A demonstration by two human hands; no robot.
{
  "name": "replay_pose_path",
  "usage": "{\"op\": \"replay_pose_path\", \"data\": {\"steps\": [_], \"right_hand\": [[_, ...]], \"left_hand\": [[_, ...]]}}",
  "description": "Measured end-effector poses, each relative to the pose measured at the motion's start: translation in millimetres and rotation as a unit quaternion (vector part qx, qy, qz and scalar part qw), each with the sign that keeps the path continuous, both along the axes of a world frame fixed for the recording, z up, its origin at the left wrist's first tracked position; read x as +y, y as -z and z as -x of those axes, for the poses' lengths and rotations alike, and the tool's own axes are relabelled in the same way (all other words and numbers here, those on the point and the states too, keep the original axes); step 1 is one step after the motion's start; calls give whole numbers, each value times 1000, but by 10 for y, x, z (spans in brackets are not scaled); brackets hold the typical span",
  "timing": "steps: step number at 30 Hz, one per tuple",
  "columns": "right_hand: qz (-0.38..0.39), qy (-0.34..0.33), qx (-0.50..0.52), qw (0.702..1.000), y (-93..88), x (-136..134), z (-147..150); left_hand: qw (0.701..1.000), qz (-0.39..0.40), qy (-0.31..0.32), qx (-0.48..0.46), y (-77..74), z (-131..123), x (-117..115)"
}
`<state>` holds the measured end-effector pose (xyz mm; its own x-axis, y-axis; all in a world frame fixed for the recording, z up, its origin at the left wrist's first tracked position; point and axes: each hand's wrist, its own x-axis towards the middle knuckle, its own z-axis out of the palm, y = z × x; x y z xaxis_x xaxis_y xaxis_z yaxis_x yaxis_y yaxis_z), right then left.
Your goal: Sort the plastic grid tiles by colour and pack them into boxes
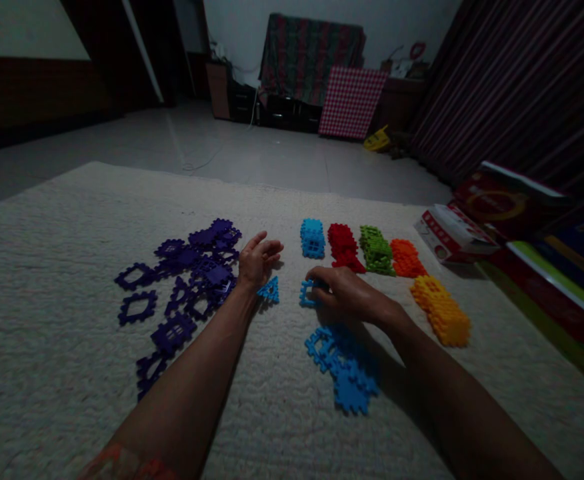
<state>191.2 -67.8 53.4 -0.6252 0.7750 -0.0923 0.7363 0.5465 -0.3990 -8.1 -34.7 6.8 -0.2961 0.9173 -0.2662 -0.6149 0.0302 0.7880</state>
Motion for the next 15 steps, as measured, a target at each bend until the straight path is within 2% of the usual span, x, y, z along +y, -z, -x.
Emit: {"op": "replay_pose_path", "data": {"steps": [5, 10, 15], "right_hand": [[-76, 39, 96, 992, 208, 190, -73], [-103, 80, 127, 983, 385, 186, -68], [-120, 49, 119, 984, 448, 171, -69]], "left_hand": [[1000, 6, 1, 5, -3, 3, 2], [1000, 6, 0, 5, 3, 2, 2], [1000, 5, 1, 7, 17, 9, 6]]}}
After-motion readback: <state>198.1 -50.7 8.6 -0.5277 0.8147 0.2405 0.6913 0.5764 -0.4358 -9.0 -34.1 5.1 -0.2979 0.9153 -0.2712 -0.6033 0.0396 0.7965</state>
